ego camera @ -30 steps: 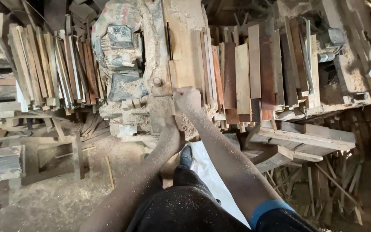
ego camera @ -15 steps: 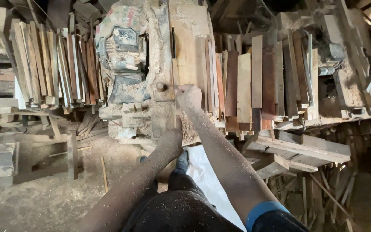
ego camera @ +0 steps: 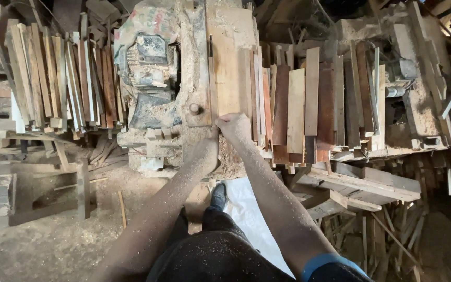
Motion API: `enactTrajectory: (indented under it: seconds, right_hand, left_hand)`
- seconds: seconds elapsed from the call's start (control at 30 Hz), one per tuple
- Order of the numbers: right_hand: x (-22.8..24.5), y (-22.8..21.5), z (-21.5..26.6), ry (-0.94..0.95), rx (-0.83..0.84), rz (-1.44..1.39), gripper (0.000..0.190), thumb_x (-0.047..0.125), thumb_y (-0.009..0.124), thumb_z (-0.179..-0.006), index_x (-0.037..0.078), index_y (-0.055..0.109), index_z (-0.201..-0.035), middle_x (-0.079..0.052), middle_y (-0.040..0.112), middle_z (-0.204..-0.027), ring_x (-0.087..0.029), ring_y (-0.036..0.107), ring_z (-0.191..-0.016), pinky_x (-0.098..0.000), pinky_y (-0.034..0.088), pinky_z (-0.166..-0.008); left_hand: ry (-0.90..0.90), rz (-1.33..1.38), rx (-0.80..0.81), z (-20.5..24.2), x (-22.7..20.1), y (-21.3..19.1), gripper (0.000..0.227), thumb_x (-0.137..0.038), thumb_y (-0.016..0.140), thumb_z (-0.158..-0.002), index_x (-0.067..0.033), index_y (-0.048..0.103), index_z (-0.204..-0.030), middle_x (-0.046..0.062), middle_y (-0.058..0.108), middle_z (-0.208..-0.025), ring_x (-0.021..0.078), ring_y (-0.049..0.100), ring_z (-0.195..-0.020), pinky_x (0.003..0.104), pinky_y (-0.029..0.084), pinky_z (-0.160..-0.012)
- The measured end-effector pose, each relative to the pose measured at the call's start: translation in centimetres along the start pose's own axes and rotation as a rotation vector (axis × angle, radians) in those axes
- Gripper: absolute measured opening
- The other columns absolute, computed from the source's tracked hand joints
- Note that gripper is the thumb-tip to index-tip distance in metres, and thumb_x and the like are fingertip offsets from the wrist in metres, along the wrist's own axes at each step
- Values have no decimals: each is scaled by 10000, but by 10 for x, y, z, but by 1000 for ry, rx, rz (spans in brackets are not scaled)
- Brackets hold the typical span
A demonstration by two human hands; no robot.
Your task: Sorting and inspecting thin wooden strips in a woodworking workshop.
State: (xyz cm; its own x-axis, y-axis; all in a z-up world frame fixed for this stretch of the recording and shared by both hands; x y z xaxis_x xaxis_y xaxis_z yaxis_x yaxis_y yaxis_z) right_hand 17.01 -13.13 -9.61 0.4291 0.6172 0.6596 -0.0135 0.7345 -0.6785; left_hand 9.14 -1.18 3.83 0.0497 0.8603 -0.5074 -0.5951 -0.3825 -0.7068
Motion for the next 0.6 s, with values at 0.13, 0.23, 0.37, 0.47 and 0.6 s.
enactTrajectory:
  seconds: [0.13,0.23,0.37,0.47,0.6]
  right_hand:
    - [13,-9,-7,15,-25,11,185,378,751,-771,285,835,-908,-71,798,-862,-328,756,-981,-471,621,-866]
    - [22,-12,-19,-30,-15,11,188,410,736,-778,315,827,-913,-29,790,-831,-301,761,-963,-476,622,-845]
    - [28,-15,-37,-22,8,37,217,432,736,-786,319,825,-949,-21,796,-861,-282,761,-978,-438,632,-852]
    - [36,-18,-52,-2,-6,34,190,415,727,-795,328,826,-934,-15,795,-852,-275,767,-954,-423,635,-841]
    - [46,-21,-68,34,-63,81,156,439,717,-790,382,820,-892,10,789,-833,-261,770,-942,-408,635,-832]
  left_hand:
    - [14,25,-38,-13,2,-3,853,-24,607,-854,-30,187,-1596,280,714,-1151,446,681,-1153,541,569,-976]
    - [35,52,-69,-34,11,1,883,-39,620,-824,-18,191,-1595,282,703,-1153,461,670,-1164,560,562,-988]
    - [117,37,-153,-66,19,4,704,-71,617,-800,82,407,-1455,313,708,-1106,499,675,-1122,591,567,-951]
    - [45,17,-100,-84,21,3,806,-59,612,-834,59,253,-1546,276,713,-1149,465,674,-1157,598,552,-971]
    - [0,-180,-159,-106,23,0,829,-159,626,-815,41,278,-1540,172,760,-1051,395,740,-1039,587,581,-862]
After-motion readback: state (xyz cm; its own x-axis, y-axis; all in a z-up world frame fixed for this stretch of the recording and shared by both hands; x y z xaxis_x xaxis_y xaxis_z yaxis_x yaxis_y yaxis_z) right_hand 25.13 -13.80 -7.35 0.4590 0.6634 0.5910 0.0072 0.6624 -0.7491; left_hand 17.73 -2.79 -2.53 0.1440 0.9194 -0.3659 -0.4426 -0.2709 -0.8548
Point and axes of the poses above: each hand's wrist, its own z-axis away from the middle knuckle, its own y-axis out of the palm, x = y × z, the point moved 5 cm from there along -z, towards the middle knuckle
